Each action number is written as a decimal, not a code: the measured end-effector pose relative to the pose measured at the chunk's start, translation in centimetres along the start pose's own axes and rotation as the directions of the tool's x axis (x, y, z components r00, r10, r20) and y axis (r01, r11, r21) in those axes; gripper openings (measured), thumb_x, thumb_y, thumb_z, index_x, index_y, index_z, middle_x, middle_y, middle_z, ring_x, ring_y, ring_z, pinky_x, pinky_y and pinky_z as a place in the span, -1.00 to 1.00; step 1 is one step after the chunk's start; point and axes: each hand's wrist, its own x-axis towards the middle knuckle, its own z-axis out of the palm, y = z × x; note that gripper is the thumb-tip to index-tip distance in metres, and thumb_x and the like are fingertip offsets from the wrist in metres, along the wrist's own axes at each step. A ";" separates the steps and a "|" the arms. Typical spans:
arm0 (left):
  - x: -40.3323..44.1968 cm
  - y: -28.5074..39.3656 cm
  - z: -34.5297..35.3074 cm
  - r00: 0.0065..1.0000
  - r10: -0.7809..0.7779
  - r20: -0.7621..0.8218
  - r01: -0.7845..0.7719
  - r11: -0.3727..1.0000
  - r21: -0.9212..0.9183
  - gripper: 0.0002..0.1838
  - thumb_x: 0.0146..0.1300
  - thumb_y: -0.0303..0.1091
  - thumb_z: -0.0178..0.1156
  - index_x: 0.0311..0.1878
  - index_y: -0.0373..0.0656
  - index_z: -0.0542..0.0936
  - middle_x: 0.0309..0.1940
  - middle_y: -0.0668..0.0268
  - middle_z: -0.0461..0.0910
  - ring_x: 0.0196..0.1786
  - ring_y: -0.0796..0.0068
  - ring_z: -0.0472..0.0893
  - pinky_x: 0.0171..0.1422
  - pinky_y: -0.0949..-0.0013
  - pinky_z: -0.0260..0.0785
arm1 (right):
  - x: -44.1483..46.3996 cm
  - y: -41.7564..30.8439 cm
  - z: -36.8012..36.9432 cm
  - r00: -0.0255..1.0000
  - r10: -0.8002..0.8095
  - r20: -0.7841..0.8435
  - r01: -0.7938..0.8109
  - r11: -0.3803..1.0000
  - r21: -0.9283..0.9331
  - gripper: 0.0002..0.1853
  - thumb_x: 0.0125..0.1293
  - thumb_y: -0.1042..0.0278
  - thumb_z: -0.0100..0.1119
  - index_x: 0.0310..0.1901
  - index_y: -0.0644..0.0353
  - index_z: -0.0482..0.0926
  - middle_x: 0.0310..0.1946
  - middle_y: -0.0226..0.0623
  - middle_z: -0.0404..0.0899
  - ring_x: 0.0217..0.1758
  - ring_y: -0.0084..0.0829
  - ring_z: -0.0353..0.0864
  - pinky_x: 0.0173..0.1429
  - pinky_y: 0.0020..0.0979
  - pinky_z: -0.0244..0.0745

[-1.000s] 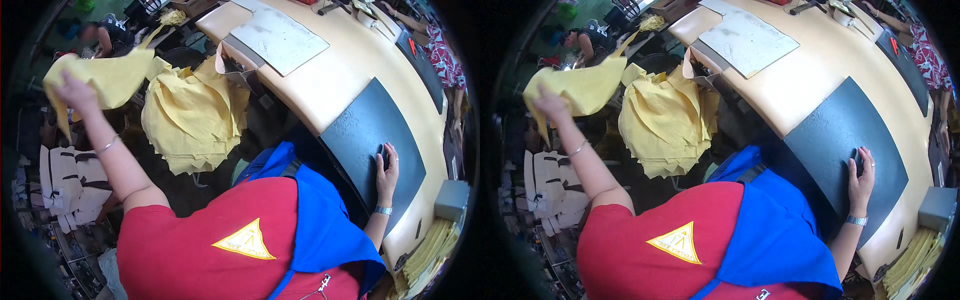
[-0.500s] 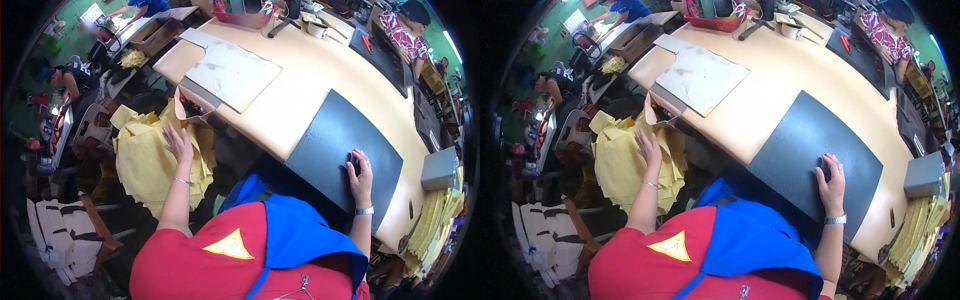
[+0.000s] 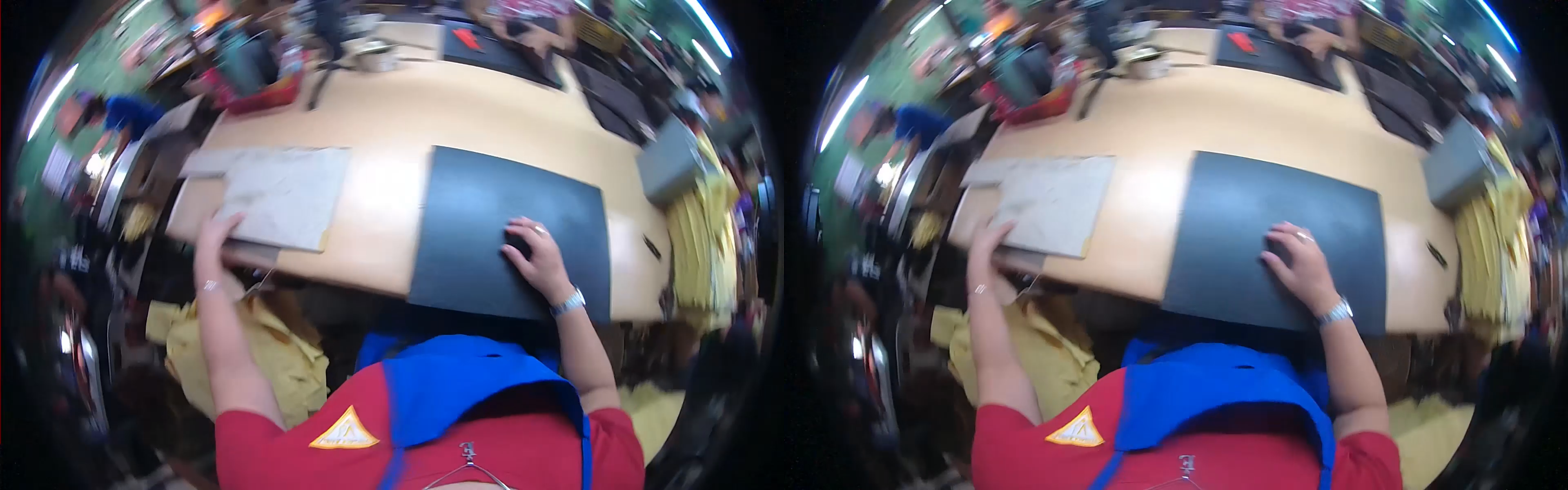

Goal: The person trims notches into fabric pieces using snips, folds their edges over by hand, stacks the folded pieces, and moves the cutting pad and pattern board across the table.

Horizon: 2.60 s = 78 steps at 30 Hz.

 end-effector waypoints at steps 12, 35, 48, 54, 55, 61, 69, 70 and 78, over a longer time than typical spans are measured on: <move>-17.7 15.6 3.8 0.924 0.210 -0.320 -0.381 0.590 -0.712 -0.48 0.47 -0.19 0.11 0.38 -0.20 0.29 0.29 0.20 0.39 0.32 0.28 0.40 0.37 0.15 0.29 | 5.9 -6.6 3.9 0.902 0.240 0.359 -0.422 0.307 0.853 0.04 0.27 -0.08 0.36 0.55 0.21 -0.10 0.50 0.07 0.06 0.53 -0.15 0.17 0.52 -0.21 0.19; -25.4 19.0 25.4 0.453 0.699 0.553 -0.372 0.712 -0.595 -0.62 0.37 -0.48 0.17 0.23 -0.30 0.48 0.16 0.18 0.54 0.24 0.38 0.51 0.39 0.31 0.31 | -14.6 26.7 -20.1 0.438 0.770 -0.465 -0.880 0.262 -0.396 -0.48 0.34 -0.02 0.06 0.12 0.23 0.61 0.06 0.20 0.59 0.14 0.09 0.58 0.26 -0.03 0.45; -25.3 10.8 15.8 0.818 0.559 0.135 -0.393 0.715 -0.579 -0.81 0.38 -0.47 0.20 0.02 -0.20 0.63 -0.14 0.30 0.67 -0.07 0.56 0.63 0.07 0.45 0.48 | -12.1 21.6 -18.2 0.732 0.364 -0.577 -0.549 0.816 -0.182 -0.62 0.53 0.26 -0.01 0.21 0.36 0.35 0.06 -0.06 0.51 0.11 -0.22 0.52 0.21 -0.25 0.43; -22.5 6.9 10.7 0.598 0.786 -0.156 -0.759 0.618 0.203 -0.69 0.20 -0.33 0.37 0.01 -0.15 0.63 -0.09 0.25 0.67 -0.18 0.39 0.67 -0.09 0.35 0.53 | 6.9 -5.1 -3.4 0.991 -0.103 0.085 0.097 0.993 0.070 -0.72 0.46 0.38 0.14 0.14 0.23 0.50 -0.09 -0.27 0.57 -0.05 -0.44 0.57 0.10 -0.43 0.47; -21.7 5.7 9.5 0.651 0.717 -0.249 -0.667 0.697 0.264 -0.66 0.17 -0.29 0.39 0.01 -0.12 0.62 -0.05 0.26 0.65 -0.23 0.35 0.67 -0.14 0.33 0.53 | 8.9 -8.8 -1.5 0.972 -0.181 0.152 0.158 0.976 0.149 -0.68 0.33 0.46 0.28 0.10 0.21 0.54 -0.21 -0.28 0.56 -0.12 -0.42 0.58 -0.02 -0.44 0.49; -21.3 -1.4 5.9 0.862 0.407 -0.301 -0.297 0.889 0.349 -0.69 0.21 -0.24 0.31 0.01 -0.05 0.57 -0.07 0.28 0.59 -0.11 0.16 0.65 -0.08 0.17 0.52 | 17.0 -22.1 7.5 0.691 -0.616 0.378 0.600 0.781 0.175 -0.69 0.21 0.34 0.37 -0.02 0.14 0.56 -0.34 -0.23 0.53 -0.25 -0.24 0.57 -0.13 -0.29 0.49; -22.3 -3.7 7.7 0.771 0.540 -0.338 -0.453 0.838 0.306 -0.62 0.15 -0.33 0.37 0.07 0.02 0.58 -0.08 0.39 0.59 -0.11 0.30 0.64 -0.11 0.23 0.47 | 21.5 -29.9 20.5 0.132 -0.909 0.396 0.923 0.258 0.286 -0.84 0.22 0.36 0.19 -0.20 0.20 0.56 -0.25 -0.24 0.57 -0.09 -0.23 0.59 -0.02 -0.27 0.55; -22.3 -3.8 7.7 0.779 0.530 -0.335 -0.445 0.844 0.300 -0.60 0.15 -0.32 0.37 0.08 0.03 0.58 -0.07 0.39 0.59 -0.10 0.31 0.64 -0.09 0.23 0.46 | 21.4 -30.5 21.8 0.069 -0.917 0.392 0.930 0.202 0.308 -0.85 0.20 0.37 0.18 -0.23 0.21 0.58 -0.24 -0.24 0.57 -0.08 -0.23 0.60 -0.01 -0.28 0.56; -22.8 -4.4 8.4 0.782 0.521 -0.341 -0.450 0.851 0.269 -0.51 0.15 -0.26 0.39 0.17 -0.05 0.56 -0.04 0.33 0.57 -0.05 0.32 0.61 -0.03 0.24 0.44 | 18.9 -34.3 28.3 -0.097 -0.762 0.640 0.985 0.017 0.170 -0.89 0.14 0.36 0.22 -0.42 0.18 0.68 -0.24 -0.32 0.59 -0.07 -0.32 0.61 0.00 -0.33 0.57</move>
